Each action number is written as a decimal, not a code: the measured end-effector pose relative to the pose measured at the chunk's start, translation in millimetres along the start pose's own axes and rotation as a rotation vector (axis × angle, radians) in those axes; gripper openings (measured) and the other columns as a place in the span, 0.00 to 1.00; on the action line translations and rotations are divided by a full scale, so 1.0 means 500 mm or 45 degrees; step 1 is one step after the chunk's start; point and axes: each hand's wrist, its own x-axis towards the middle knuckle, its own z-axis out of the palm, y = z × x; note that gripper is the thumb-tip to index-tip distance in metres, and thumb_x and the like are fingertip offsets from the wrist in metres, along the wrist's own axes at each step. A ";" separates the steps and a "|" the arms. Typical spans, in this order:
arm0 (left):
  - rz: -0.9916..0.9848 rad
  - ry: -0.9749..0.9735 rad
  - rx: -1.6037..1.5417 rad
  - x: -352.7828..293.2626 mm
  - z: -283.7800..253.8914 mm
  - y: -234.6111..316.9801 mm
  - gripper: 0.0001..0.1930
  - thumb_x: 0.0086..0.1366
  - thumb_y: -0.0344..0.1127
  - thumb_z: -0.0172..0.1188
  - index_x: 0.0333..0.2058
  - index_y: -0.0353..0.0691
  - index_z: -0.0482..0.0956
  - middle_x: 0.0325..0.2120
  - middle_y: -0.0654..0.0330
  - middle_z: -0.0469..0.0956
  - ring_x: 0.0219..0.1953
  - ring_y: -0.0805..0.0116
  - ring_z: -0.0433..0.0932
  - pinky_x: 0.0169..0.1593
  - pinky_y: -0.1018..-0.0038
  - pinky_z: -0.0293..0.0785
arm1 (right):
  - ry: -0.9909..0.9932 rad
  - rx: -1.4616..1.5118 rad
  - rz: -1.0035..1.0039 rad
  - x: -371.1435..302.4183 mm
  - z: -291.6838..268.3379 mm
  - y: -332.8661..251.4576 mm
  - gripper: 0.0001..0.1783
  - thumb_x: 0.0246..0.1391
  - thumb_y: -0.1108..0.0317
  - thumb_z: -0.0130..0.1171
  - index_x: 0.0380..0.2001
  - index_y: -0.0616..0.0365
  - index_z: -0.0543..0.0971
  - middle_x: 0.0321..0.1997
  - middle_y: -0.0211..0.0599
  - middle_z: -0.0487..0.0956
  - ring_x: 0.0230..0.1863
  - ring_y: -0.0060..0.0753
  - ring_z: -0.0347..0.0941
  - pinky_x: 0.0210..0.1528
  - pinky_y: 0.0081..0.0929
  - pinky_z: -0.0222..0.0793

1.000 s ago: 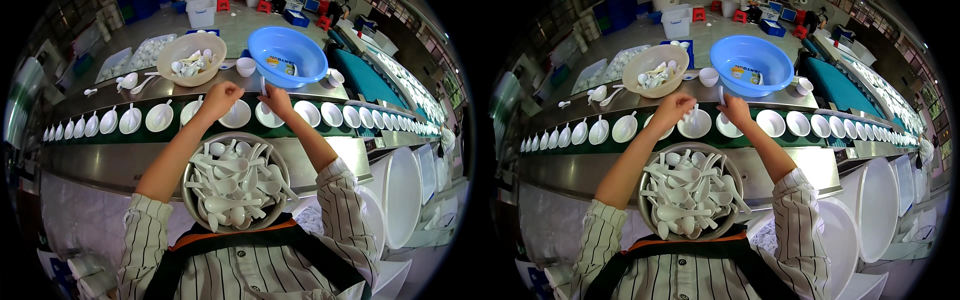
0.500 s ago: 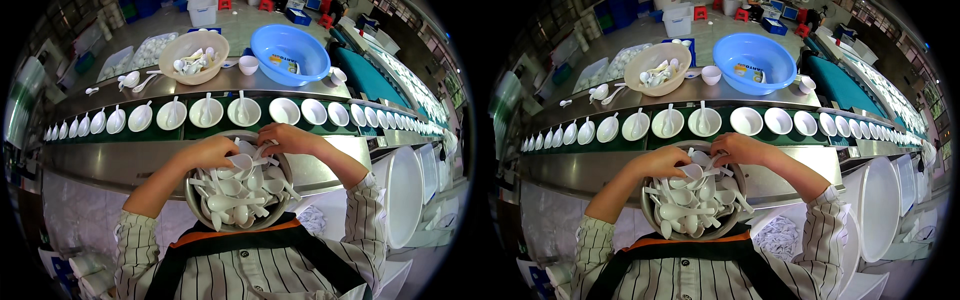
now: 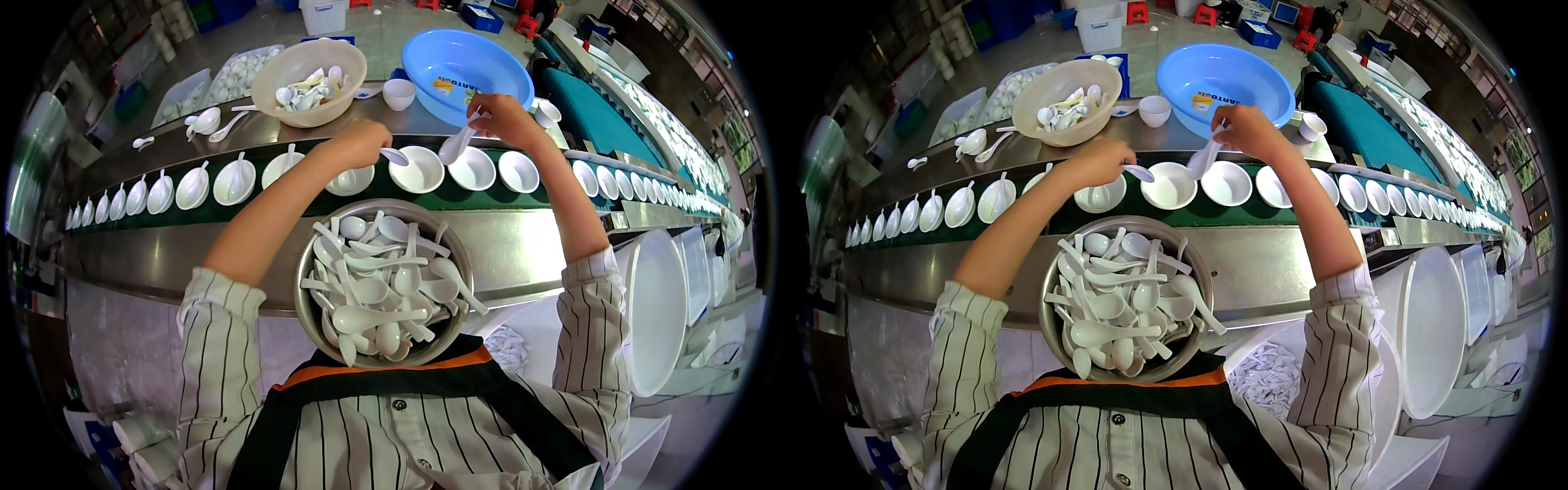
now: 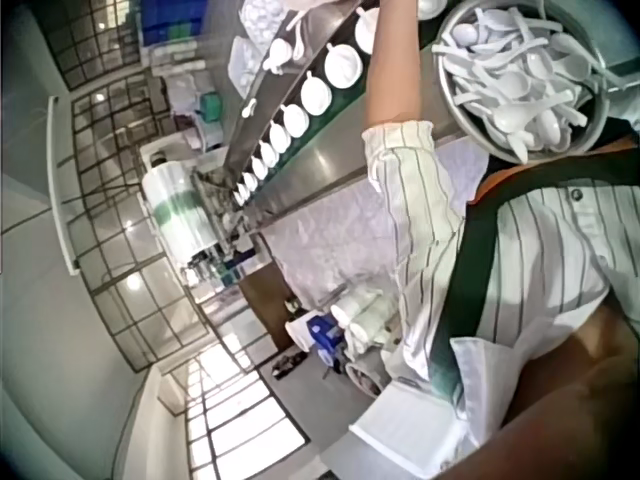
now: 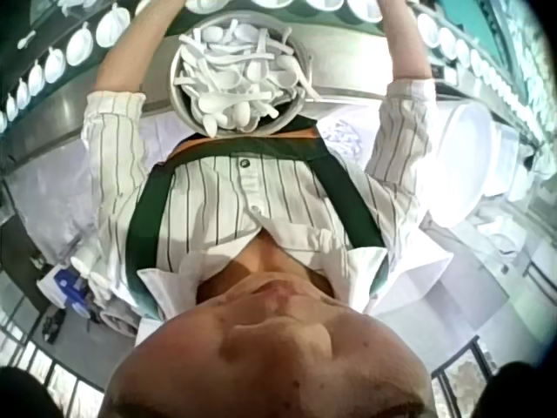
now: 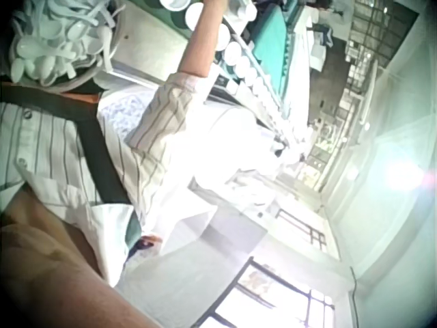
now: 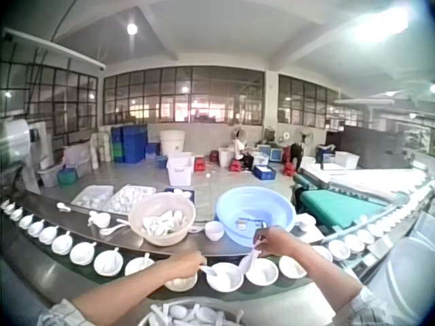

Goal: The person picks up individual plastic spoons from a large metal bowl and places them one by one into white bowls moving along a conveyor belt.

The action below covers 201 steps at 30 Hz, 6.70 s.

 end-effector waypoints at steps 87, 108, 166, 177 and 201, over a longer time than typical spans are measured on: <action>-0.237 0.380 -1.051 -0.026 0.066 0.067 0.11 0.61 0.39 0.51 0.32 0.35 0.71 0.17 0.65 0.70 0.12 0.81 0.66 0.11 0.83 0.58 | -0.209 -0.324 0.219 0.034 0.106 0.089 0.11 0.46 0.67 0.53 0.20 0.66 0.76 0.12 0.40 0.74 0.15 0.33 0.73 0.24 0.29 0.69; -0.162 -0.165 0.153 -0.148 0.080 0.091 0.11 0.43 0.37 0.60 0.23 0.36 0.77 0.22 0.50 0.76 0.30 0.54 0.76 0.34 0.63 0.72 | 0.375 -0.213 0.243 -0.021 0.239 0.171 0.16 0.40 0.59 0.61 0.27 0.62 0.77 0.25 0.45 0.77 0.29 0.47 0.73 0.33 0.35 0.67; -0.093 -0.261 -0.014 -0.203 0.037 0.073 0.10 0.44 0.30 0.60 0.27 0.35 0.73 0.24 0.56 0.73 0.29 0.62 0.73 0.35 0.70 0.68 | 0.235 -0.023 -0.043 -0.067 0.237 0.058 0.17 0.43 0.59 0.60 0.34 0.58 0.76 0.30 0.43 0.77 0.33 0.43 0.74 0.34 0.36 0.69; 0.018 -0.241 0.055 -0.209 0.044 0.046 0.07 0.43 0.30 0.61 0.20 0.37 0.72 0.21 0.58 0.71 0.29 0.63 0.71 0.33 0.69 0.65 | -0.733 -0.163 -0.226 -0.160 0.185 -0.201 0.16 0.42 0.57 0.60 0.34 0.53 0.76 0.30 0.39 0.77 0.35 0.39 0.74 0.37 0.33 0.68; -0.368 0.476 -0.272 -0.147 -0.005 -0.175 0.09 0.39 0.31 0.64 0.19 0.36 0.72 0.18 0.58 0.72 0.24 0.68 0.71 0.31 0.72 0.67 | -0.130 -0.646 -0.005 0.132 0.278 0.008 0.10 0.44 0.61 0.55 0.31 0.51 0.77 0.26 0.40 0.77 0.28 0.45 0.74 0.32 0.38 0.69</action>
